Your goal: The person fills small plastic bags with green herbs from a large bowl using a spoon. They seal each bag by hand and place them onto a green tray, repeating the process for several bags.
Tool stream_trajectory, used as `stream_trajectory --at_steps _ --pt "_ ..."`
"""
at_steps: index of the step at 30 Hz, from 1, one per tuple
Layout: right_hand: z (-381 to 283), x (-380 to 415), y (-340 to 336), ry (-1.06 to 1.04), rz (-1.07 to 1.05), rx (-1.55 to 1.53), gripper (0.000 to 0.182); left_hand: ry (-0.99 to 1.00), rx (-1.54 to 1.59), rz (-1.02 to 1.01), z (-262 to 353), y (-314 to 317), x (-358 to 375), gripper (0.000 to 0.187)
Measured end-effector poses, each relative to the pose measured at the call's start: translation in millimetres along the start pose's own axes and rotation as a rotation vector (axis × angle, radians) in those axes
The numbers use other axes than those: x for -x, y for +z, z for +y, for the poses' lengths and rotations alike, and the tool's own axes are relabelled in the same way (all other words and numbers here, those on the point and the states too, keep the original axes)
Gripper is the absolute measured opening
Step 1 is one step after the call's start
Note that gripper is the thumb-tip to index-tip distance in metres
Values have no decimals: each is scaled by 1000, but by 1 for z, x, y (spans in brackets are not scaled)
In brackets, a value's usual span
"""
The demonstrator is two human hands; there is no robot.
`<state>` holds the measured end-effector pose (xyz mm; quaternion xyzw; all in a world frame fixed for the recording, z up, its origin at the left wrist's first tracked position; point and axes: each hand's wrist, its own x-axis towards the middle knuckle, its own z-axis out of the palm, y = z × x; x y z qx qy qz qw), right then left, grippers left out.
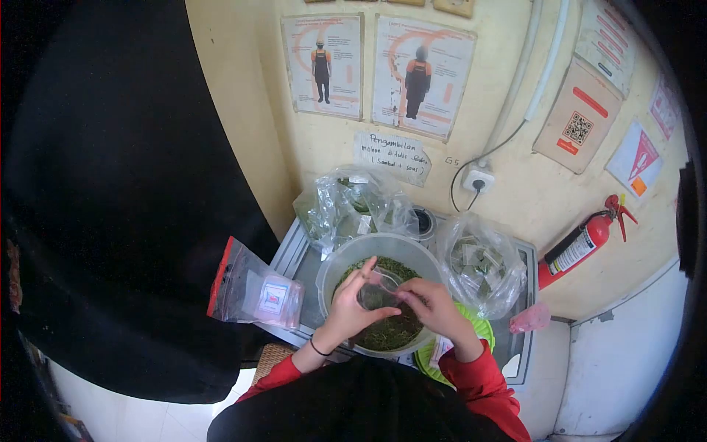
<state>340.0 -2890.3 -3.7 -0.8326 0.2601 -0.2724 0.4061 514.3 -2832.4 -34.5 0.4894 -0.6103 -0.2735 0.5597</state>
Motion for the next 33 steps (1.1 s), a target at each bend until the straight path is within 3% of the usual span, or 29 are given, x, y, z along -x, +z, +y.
stream_trajectory --at_steps 4,7,10,13,19,22,25,28,33 --pt "2 -1 -2 213 24 -443 12 -382 613 -241 -17 -12 4 39" --pt "0 -6 4 276 144 -550 12 -377 618 -176 -16 -10 6 27" --pt "5 -5 1 310 65 -590 14 -300 595 -144 -16 -4 6 21" --pt "10 -2 4 264 165 -605 11 -292 598 -133 -14 -4 6 15" --pt "9 -2 9 212 125 -354 6 -211 356 -166 -9 -3 7 13" --pt "14 -3 14 65 176 -296 8 -254 367 -219 3 -5 7 14" --pt "1 -3 4 129 73 -216 6 -248 290 -221 10 -6 6 14" --pt "-2 -7 8 -19 56 -166 6 -135 185 -285 8 -2 8 14" --pt "-6 0 2 -76 59 -2 9 -157 240 -273 4 -2 8 15"
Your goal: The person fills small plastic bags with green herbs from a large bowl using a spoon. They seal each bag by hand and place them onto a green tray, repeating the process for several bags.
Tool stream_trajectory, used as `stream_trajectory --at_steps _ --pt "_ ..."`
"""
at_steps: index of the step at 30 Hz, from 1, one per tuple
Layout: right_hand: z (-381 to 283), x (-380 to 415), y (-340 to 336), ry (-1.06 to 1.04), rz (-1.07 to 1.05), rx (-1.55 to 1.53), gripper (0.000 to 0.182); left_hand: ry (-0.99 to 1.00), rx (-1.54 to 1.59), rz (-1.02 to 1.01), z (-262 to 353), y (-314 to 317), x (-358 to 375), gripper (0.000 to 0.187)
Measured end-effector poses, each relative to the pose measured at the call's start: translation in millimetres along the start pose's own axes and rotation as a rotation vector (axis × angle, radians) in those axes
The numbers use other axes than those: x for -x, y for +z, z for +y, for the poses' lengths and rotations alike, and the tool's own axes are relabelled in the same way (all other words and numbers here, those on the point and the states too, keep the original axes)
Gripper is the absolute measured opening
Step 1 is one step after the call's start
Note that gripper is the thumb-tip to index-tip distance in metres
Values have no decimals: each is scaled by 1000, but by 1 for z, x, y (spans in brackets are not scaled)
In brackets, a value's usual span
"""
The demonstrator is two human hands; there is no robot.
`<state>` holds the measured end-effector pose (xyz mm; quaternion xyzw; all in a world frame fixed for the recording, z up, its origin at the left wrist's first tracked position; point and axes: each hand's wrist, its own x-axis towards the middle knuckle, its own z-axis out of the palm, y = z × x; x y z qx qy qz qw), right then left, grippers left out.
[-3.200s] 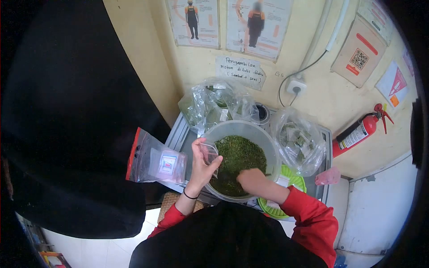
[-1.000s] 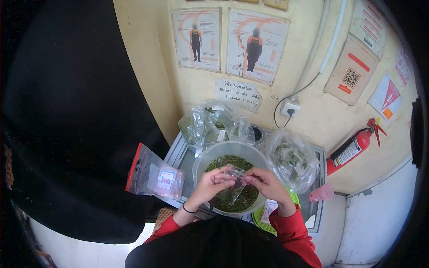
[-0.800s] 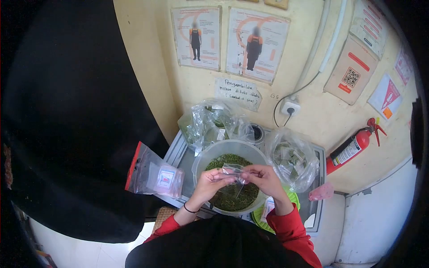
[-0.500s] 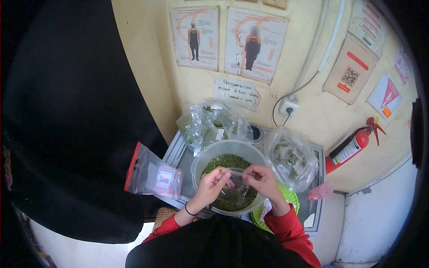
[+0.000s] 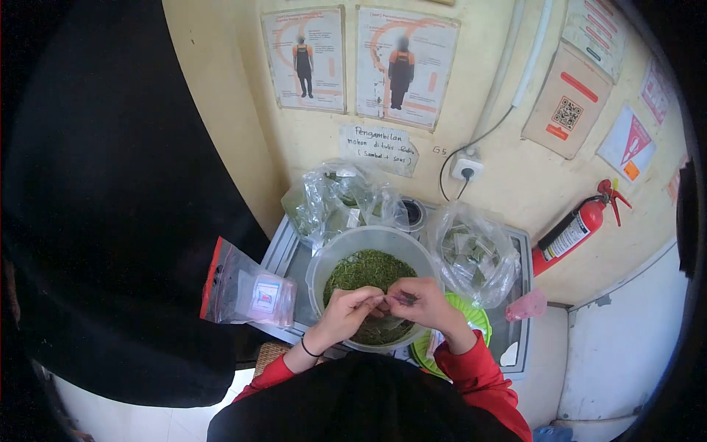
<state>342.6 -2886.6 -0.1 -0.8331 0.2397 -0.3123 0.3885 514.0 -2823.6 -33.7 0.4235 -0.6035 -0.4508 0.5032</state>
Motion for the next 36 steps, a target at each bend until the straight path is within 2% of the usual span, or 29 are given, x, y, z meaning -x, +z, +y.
stream_trajectory --at_steps 4,5,8,10,12,13,16,17,19,21,24,26,27,30,34,36 --pt "6 12 -16 -30 83 20 10 -26 192 91 -3 -4 -3 16" --pt "2 16 -21 2 92 56 7 -89 123 33 -8 -7 -3 18" --pt "13 33 -47 0 281 371 8 81 -191 185 -5 -3 -13 21" --pt "23 47 -73 6 476 635 16 78 -155 284 4 -5 -13 25" --pt "49 64 -88 22 626 723 21 109 -474 248 3 -16 -13 23" --pt "58 72 -92 16 696 764 24 108 -466 226 0 -19 -14 22" --pt "59 104 -79 311 682 702 26 114 -473 208 -5 -21 -11 19" --pt "74 126 -74 525 590 657 26 113 -469 214 -6 -20 -10 19" --pt "128 183 -57 820 364 594 22 109 -466 215 -4 -19 -10 19" --pt "158 233 -32 874 153 595 18 125 -453 207 -6 -18 -9 19" --pt "181 273 -4 719 291 578 14 125 -414 169 -1 -14 -10 20" --pt "195 289 7 831 478 361 15 127 -392 151 4 -10 -13 20" --pt "194 288 8 883 569 247 16 130 -385 147 5 -9 -14 20" --pt "189 282 0 1081 623 44 18 154 -405 122 8 -3 -13 20" --pt "158 242 -21 947 808 -98 17 71 -330 13 8 5 -8 19" --pt "95 185 -32 817 833 -189 16 -18 -205 -121 9 15 -4 16"
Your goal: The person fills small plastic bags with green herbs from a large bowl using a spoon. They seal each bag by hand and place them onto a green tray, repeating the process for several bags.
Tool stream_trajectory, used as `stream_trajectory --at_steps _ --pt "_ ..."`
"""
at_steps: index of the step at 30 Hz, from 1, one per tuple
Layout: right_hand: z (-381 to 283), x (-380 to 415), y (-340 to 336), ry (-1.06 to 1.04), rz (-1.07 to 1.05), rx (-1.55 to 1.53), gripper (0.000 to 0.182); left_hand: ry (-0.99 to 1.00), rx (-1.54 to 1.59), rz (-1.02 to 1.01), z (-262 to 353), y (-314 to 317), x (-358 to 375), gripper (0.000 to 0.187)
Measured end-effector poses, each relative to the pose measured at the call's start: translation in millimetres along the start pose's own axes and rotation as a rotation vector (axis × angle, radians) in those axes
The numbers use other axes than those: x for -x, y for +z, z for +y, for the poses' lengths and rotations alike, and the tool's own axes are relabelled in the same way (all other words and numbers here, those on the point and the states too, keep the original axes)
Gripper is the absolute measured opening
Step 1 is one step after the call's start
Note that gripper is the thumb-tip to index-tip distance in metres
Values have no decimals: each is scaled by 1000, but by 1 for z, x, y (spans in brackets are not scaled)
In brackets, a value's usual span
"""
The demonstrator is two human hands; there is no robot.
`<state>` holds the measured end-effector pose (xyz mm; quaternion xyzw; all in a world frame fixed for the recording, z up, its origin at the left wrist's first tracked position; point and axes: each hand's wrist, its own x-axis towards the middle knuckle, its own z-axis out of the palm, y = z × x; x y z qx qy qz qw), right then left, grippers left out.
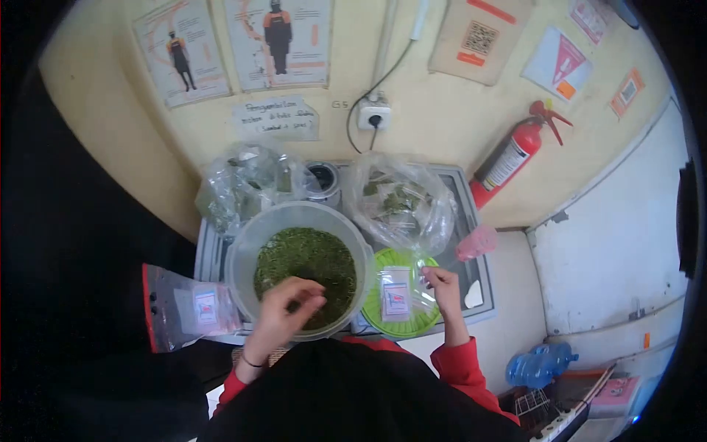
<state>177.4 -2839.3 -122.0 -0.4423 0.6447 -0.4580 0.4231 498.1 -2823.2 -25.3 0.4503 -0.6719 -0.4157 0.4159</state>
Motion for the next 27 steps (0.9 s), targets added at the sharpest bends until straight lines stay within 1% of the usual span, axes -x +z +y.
stream_trajectory --at_steps 1,3,4,5,6,8,9,11,12,14,15,16,18,21,23,24,26,27 --pt "-26 6 12 -79 -88 -40 16 -30 27 -79 6 6 0 16" --pt "-70 20 37 -241 -264 -129 16 -14 117 -166 5 20 0 17" --pt "-97 35 54 -400 -356 -51 17 -3 151 -153 9 26 -2 17" --pt "-118 44 78 -583 -460 17 19 -67 132 -152 11 23 -1 17" --pt "-124 46 92 -655 -457 77 21 -128 136 -171 11 23 -3 17" --pt "-131 49 110 -799 -438 200 27 -206 280 -31 12 19 0 16" --pt "-135 51 115 -849 -400 212 29 -241 356 37 12 18 3 17" --pt "-141 54 121 -946 -323 235 33 -133 237 172 1 14 6 17" --pt "-139 53 123 -935 -420 217 33 -82 176 236 -4 13 6 17" --pt "-133 51 128 -899 -612 181 32 -20 142 287 -9 12 7 16" --pt "-137 52 129 -795 -657 148 23 21 107 306 -5 11 7 16" --pt "-138 51 130 -771 -688 115 20 63 74 325 -2 10 6 16" --pt "-138 47 130 -714 -748 55 15 131 -35 296 4 8 8 12" --pt "-135 47 130 -609 -674 25 11 264 -162 242 5 6 6 9" --pt "-135 47 129 -726 -623 135 11 344 -227 232 1 8 5 8" --pt "-135 47 129 -782 -596 189 10 334 -290 223 2 7 7 10" --pt "-128 37 131 -885 -383 282 9 310 -414 204 3 5 10 14" --pt "-125 34 132 -933 -275 329 8 298 -423 228 3 7 11 15"
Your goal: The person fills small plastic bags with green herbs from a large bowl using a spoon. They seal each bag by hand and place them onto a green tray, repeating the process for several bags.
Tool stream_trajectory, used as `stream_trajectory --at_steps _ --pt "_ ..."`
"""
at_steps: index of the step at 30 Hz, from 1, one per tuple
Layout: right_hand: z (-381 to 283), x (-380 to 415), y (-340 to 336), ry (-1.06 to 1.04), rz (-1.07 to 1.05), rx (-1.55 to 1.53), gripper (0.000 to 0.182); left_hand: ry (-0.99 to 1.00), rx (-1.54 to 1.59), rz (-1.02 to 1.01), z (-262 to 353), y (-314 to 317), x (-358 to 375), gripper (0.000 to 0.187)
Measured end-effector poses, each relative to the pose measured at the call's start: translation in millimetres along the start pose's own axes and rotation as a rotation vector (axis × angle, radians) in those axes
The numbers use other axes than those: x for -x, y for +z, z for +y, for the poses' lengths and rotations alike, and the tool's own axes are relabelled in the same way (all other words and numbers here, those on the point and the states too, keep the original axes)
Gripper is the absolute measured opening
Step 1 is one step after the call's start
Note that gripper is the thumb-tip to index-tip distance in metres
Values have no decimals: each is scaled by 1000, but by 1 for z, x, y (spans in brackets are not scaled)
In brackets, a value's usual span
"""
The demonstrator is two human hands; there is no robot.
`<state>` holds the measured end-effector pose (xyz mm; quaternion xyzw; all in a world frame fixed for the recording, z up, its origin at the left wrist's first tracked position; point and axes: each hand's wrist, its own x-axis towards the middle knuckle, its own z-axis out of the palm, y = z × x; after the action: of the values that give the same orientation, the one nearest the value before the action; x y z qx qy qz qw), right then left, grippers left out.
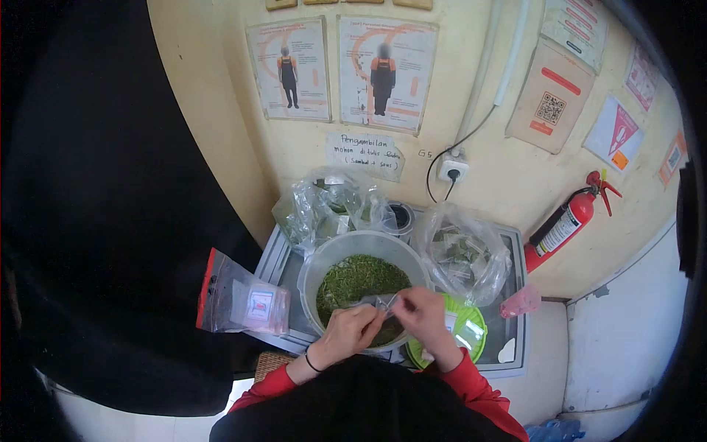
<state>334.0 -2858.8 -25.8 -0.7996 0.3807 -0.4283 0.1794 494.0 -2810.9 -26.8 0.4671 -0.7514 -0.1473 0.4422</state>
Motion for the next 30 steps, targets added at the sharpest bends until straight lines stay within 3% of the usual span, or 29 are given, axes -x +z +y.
stream_trajectory --at_steps 6,10,14,17,18,21,22,26,29,30 --pt "-19 -6 3 141 -160 -155 15 -178 56 121 -7 0 1 18" --pt "-17 -14 8 247 -222 -329 15 57 59 301 -18 -3 -2 28" --pt "-18 -27 21 269 -393 -674 15 44 -114 31 -5 -30 -14 50" --pt "-20 -48 28 480 -339 -611 24 -105 -92 218 -43 -27 6 53" --pt "-1 -48 42 413 -478 -311 39 -263 335 407 -50 -20 8 51" --pt "-2 -43 61 635 -1032 -176 44 -273 706 540 -64 -16 2 56" --pt "9 -38 72 658 -1155 -238 42 -300 531 481 -68 -17 3 62" --pt "20 -46 63 495 -1443 65 27 -377 501 418 -72 -10 3 58" --pt "35 -32 50 -134 -1144 290 19 -395 830 405 -67 -14 -2 51" --pt "32 -28 50 -118 -1105 334 14 -397 820 396 -68 -13 -2 49"
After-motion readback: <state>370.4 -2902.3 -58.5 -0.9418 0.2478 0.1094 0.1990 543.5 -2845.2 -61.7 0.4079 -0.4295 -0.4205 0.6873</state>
